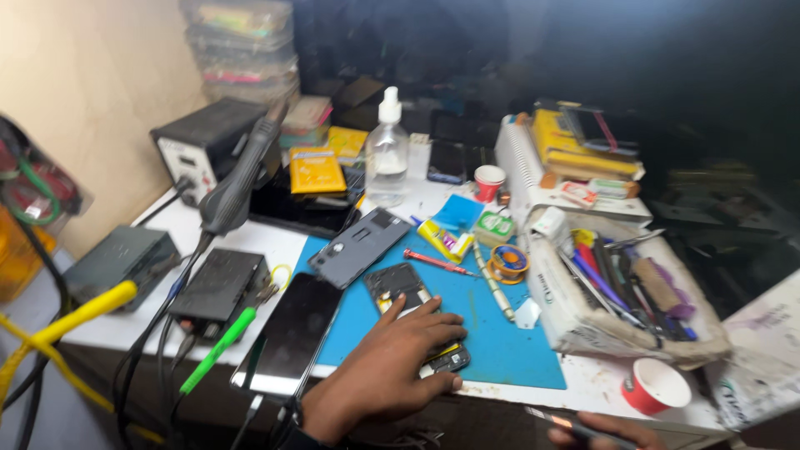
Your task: The person repairs a mobile phone by removing its back cover and using a screwdriver to remove internal screws and components.
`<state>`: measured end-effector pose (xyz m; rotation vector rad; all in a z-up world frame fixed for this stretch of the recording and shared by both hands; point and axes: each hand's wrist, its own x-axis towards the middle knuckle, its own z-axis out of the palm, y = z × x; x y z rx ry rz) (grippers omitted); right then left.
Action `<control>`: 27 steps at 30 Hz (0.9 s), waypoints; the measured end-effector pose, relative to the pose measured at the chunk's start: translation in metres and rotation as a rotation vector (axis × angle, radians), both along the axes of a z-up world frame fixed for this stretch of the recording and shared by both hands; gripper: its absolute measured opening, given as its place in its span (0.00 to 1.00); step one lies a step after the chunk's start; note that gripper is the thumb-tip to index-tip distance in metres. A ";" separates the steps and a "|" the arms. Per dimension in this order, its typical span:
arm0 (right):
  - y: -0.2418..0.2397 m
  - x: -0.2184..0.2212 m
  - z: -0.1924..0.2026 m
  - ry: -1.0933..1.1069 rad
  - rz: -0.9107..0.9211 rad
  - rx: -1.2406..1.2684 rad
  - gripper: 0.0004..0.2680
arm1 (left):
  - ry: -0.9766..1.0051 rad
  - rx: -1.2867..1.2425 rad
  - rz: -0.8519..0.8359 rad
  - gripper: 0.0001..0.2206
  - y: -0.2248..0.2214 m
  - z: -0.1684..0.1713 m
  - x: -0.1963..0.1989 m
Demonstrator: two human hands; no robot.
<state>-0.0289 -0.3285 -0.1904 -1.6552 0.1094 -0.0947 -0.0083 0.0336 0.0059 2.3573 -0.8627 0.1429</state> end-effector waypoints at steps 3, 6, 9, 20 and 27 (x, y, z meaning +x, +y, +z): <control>0.030 0.004 0.042 -0.257 0.028 -0.011 0.05 | -0.064 -0.005 0.069 0.23 -0.003 -0.005 -0.012; 0.090 -0.006 0.090 -0.431 0.063 -0.078 0.07 | -0.216 -0.053 0.186 0.21 -0.008 -0.014 -0.029; 0.126 -0.008 0.139 -0.306 0.025 -0.275 0.10 | -0.271 -0.137 0.226 0.19 -0.007 -0.017 -0.040; 0.141 -0.013 0.176 -0.268 0.150 -0.240 0.06 | -0.335 -0.187 0.316 0.18 -0.012 -0.022 -0.040; 0.144 -0.016 0.184 -0.135 0.053 -0.436 0.06 | -0.337 -0.194 0.319 0.18 -0.012 -0.020 -0.041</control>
